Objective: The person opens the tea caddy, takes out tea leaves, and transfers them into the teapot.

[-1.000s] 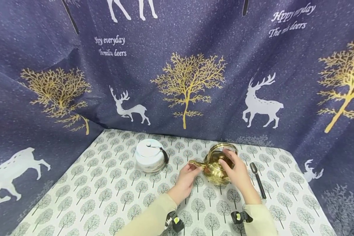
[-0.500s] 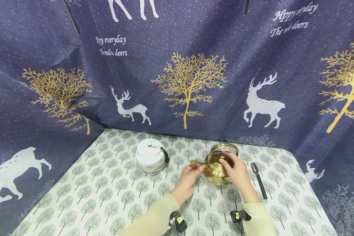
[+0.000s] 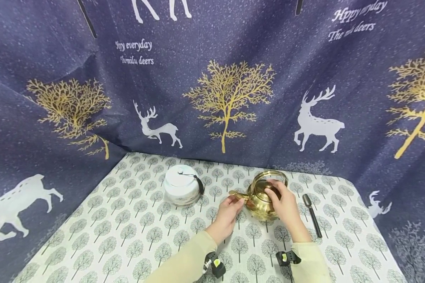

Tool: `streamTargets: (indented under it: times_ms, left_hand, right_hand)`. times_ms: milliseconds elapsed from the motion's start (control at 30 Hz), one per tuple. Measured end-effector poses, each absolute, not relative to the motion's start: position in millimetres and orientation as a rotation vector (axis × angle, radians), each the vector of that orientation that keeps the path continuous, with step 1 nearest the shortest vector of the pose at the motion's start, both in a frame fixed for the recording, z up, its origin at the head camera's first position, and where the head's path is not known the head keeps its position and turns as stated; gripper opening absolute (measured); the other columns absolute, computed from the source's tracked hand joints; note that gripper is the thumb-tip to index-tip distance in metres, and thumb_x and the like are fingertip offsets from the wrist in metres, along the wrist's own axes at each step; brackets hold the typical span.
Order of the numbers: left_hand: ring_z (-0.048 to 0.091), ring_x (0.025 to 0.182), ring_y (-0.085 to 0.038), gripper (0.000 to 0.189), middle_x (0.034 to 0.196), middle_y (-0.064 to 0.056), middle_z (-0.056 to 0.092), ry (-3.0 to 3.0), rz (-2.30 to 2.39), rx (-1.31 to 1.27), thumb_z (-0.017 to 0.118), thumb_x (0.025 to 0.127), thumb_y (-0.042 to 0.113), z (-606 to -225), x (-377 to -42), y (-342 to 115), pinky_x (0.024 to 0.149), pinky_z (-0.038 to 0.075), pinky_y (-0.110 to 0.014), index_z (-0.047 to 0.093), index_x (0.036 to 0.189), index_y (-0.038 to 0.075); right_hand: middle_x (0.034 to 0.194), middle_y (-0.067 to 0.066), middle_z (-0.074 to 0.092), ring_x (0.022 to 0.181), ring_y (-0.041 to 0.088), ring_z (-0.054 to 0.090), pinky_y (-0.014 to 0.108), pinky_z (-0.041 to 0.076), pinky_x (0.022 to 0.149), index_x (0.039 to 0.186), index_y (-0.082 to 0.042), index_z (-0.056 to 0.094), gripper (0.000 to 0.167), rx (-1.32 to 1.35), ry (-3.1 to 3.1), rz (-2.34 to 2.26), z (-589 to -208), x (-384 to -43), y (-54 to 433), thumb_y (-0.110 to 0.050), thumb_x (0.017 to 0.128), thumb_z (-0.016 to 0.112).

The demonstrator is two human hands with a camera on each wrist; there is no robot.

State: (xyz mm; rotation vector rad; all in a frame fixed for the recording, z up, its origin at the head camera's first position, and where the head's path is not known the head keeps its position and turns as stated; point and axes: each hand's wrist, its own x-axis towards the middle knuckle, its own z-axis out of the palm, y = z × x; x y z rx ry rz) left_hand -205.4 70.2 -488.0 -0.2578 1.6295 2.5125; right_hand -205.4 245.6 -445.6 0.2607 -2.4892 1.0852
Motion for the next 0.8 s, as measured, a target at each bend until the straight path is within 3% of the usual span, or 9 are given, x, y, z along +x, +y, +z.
streamTargets:
  times_ms: [800]
  left_hand:
    - [0.062, 0.107, -0.02, 0.028, 0.114, -0.007, 0.066, 1.672, 2.503, -0.281, 0.068, 0.086, 0.008, -489.8, -206.8, 71.3, 0.102, 0.047, -0.039, 0.062, 0.113, 0.004]
  right_hand:
    - [0.122, 0.027, 0.06, 0.112, 0.043, 0.057, 0.053, 0.045, 0.096, 0.124, 0.004, 0.054, 0.033, 0.223, -2.466, 1.126, -446.1, -203.8, 244.0, -0.015, 0.097, 0.058]
